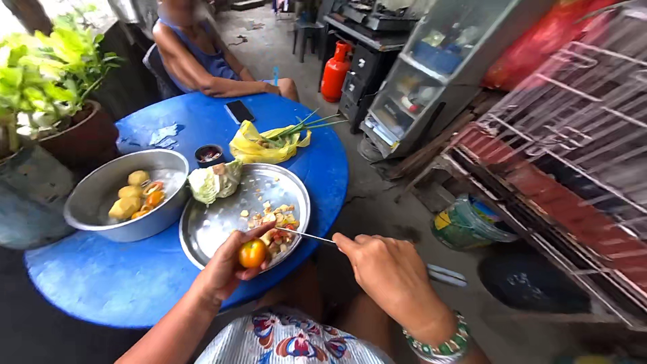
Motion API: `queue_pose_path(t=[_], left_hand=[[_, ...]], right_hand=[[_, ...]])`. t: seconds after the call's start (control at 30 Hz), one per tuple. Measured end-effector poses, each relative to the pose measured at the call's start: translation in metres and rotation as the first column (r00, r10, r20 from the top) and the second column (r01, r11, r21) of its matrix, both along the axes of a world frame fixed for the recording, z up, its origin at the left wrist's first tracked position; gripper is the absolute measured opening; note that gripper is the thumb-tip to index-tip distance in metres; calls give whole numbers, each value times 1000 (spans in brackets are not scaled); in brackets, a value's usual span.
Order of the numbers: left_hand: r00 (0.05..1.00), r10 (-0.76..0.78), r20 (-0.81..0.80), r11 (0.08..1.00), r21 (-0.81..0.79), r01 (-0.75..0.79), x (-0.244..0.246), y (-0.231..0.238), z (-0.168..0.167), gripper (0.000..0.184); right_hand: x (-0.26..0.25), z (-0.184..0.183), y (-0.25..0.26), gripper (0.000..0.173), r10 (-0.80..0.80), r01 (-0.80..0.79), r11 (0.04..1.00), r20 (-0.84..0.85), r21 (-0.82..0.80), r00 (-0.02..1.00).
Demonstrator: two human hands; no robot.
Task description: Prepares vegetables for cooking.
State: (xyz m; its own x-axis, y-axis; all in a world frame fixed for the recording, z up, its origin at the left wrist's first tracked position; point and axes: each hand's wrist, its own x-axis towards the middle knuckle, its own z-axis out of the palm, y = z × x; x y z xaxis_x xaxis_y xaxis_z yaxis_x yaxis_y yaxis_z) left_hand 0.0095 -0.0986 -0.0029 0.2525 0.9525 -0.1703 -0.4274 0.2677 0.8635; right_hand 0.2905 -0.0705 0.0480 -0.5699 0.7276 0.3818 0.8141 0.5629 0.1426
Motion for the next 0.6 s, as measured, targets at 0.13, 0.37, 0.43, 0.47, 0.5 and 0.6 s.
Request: queue_pose_path(t=[0.13, 0.37, 0.43, 0.47, 0.5, 0.6], left_hand=[[1000, 3, -12, 999, 46, -2, -12, 3, -6, 61], [987, 156, 49, 984, 82, -160, -44, 0, -4, 48], [970, 225, 88, 969, 78, -232, -52, -1, -2, 45], [964, 253, 82, 963, 75, -259, -54, -1, -1, 45], [962, 266, 67, 959, 85, -271, -56, -1, 1, 44], [954, 299, -28, 948, 123, -293, -58, -3, 10, 41]], right_hand=[[5, 5, 3, 17, -61, 61, 998, -17, -14, 998], [13, 1, -1, 25, -42, 53, 998, -311, 26, 949], [7, -13, -2, 22, -58, 54, 998, -273, -25, 960], [6, -16, -4, 19, -65, 53, 997, -223, -59, 973], [6, -17, -5, 19, -59, 46, 997, -198, -67, 978], [11, -3, -7, 24, 1, -5, 1000, -237, -17, 972]])
